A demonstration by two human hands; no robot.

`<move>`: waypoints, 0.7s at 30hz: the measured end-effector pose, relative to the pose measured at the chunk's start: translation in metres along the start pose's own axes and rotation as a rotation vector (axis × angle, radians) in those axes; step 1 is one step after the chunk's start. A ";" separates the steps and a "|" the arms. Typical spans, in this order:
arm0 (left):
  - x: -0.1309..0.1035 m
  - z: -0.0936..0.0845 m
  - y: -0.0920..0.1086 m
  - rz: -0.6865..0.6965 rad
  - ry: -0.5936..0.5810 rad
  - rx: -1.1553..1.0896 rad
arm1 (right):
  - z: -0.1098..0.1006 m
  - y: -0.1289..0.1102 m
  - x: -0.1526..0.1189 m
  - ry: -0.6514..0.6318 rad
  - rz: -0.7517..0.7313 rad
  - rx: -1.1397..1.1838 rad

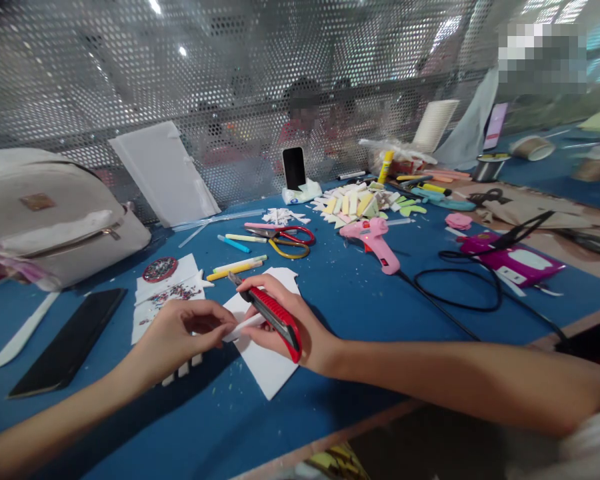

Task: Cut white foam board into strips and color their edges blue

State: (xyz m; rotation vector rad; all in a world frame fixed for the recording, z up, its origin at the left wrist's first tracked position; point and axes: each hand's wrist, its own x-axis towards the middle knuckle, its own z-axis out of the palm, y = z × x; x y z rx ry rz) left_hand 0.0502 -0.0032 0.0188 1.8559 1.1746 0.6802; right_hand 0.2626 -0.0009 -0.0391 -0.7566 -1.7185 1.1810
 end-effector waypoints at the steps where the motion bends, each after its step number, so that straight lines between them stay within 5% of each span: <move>1: 0.000 0.001 -0.001 0.008 -0.002 0.004 | 0.000 0.000 0.000 0.000 -0.002 -0.007; 6: 0.002 -0.002 -0.006 0.081 0.012 0.042 | -0.001 0.000 0.001 -0.008 0.002 0.014; 12: 0.023 -0.035 0.007 0.234 0.220 0.150 | 0.004 -0.005 0.000 0.001 0.041 0.106; 16: 0.081 -0.052 0.012 0.351 0.264 0.248 | 0.005 -0.005 0.000 0.018 0.064 0.084; 21: 0.185 -0.045 -0.005 0.371 0.144 0.457 | 0.003 -0.005 0.001 0.004 0.073 0.065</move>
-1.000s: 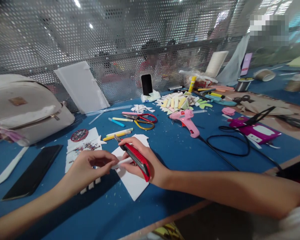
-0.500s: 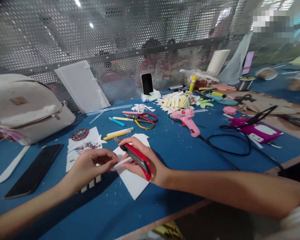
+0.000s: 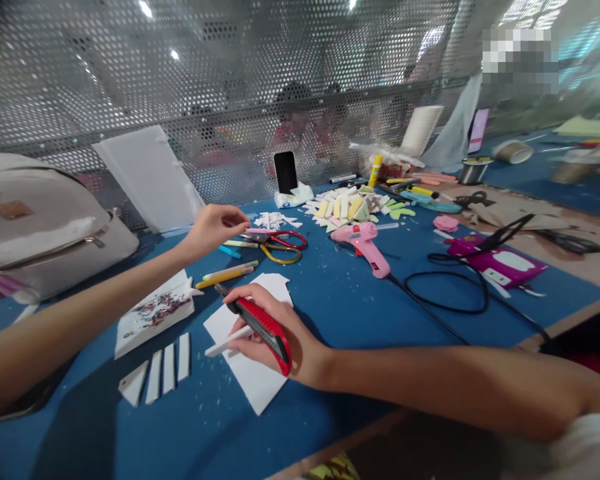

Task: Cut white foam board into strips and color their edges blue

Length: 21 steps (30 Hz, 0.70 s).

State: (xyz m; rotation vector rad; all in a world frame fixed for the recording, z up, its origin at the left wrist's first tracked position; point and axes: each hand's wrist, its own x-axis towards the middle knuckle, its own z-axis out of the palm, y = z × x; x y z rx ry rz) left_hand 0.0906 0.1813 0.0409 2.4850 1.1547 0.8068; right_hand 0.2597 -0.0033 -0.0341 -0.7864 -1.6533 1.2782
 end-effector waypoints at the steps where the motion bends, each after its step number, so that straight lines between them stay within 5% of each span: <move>1: 0.015 0.009 -0.008 -0.003 -0.015 0.040 | 0.000 0.000 0.000 -0.003 0.006 0.004; 5: 0.060 0.038 -0.029 -0.018 -0.053 0.171 | -0.002 -0.001 -0.001 -0.019 0.022 0.036; 10: 0.088 0.055 -0.039 -0.016 -0.069 0.271 | -0.002 0.001 -0.002 -0.032 0.018 0.034; 21: 0.086 0.037 -0.034 0.034 0.073 0.145 | -0.002 -0.004 0.002 0.005 0.046 0.039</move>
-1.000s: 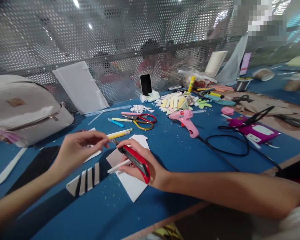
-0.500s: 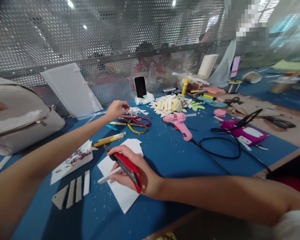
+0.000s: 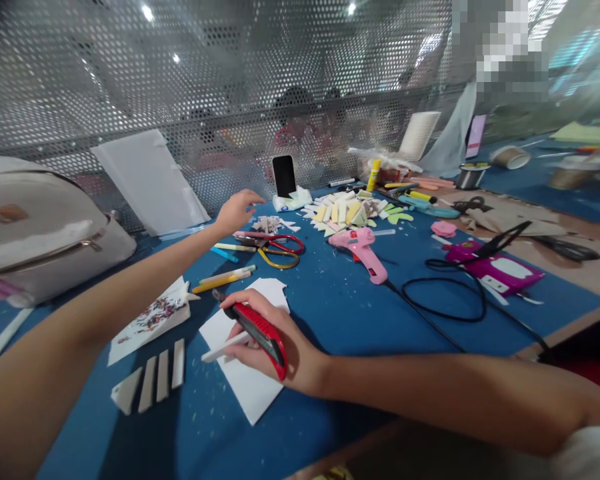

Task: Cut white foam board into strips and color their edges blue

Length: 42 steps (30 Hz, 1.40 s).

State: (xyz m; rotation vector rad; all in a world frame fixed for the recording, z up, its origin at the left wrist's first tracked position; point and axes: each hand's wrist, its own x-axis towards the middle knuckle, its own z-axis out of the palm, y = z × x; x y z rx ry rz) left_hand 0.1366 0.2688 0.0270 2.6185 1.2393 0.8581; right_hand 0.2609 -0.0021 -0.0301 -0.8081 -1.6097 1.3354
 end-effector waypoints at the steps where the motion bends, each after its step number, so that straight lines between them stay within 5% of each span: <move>1: -0.005 -0.005 0.003 0.009 0.026 -0.044 | 0.000 0.000 0.000 0.003 -0.003 0.008; 5: -0.047 -0.034 0.030 0.019 0.183 -0.247 | -0.002 0.007 0.002 -0.001 -0.039 0.098; 10: -0.151 -0.080 0.084 0.023 0.311 -0.410 | -0.003 0.014 0.005 0.027 -0.051 0.138; 13: -0.211 -0.097 0.106 0.009 0.223 -0.395 | -0.005 0.009 0.005 0.027 -0.061 0.111; 16: -0.246 -0.099 0.113 0.069 0.019 -0.268 | -0.004 0.000 0.003 0.033 -0.073 0.053; 21: -0.250 -0.093 0.106 0.197 -0.085 -0.147 | 0.000 -0.012 0.000 -0.007 -0.093 0.063; 26: -0.236 -0.109 0.091 0.287 -0.166 -0.149 | 0.001 -0.007 0.001 -0.028 -0.123 0.144; 34: -0.242 -0.117 0.037 0.271 -0.462 -0.193 | -0.006 0.001 0.005 0.128 -0.110 0.110; 42: -0.239 -0.105 0.015 0.279 -0.567 -0.192 | -0.010 0.003 0.013 0.258 -0.238 0.083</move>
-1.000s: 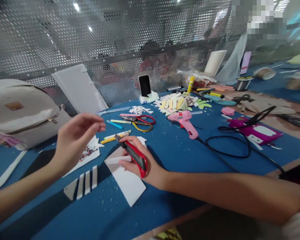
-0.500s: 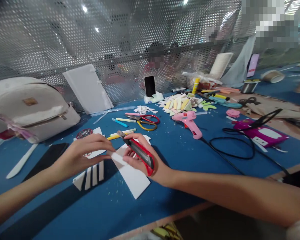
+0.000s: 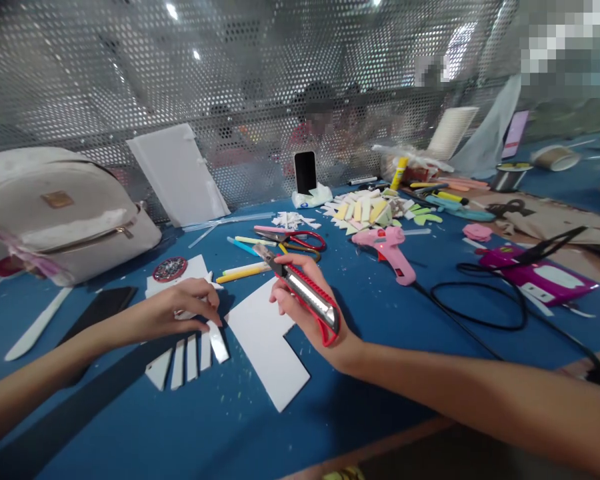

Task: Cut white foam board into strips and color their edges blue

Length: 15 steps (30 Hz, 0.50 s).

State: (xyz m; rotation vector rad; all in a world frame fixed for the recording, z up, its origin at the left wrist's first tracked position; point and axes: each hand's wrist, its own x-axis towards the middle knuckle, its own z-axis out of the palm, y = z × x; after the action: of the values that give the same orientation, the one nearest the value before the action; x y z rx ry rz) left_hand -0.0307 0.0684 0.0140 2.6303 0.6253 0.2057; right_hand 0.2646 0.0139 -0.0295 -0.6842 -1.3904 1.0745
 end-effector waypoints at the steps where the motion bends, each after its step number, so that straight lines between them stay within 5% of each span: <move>1: 0.001 0.000 -0.001 0.002 -0.005 0.004 | -0.001 -0.003 0.003 0.019 -0.039 -0.010; 6: 0.003 -0.003 0.002 0.004 0.020 0.018 | -0.010 -0.025 0.019 0.091 -0.098 -0.059; 15: 0.019 0.004 0.022 -0.093 0.086 0.148 | -0.057 -0.035 0.029 -0.079 0.104 -0.306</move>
State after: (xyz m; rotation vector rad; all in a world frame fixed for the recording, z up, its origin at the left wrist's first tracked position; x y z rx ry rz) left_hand -0.0038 0.0580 0.0211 2.7371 0.8182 0.2541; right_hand 0.3226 0.0376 0.0076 -0.9525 -1.6212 0.9867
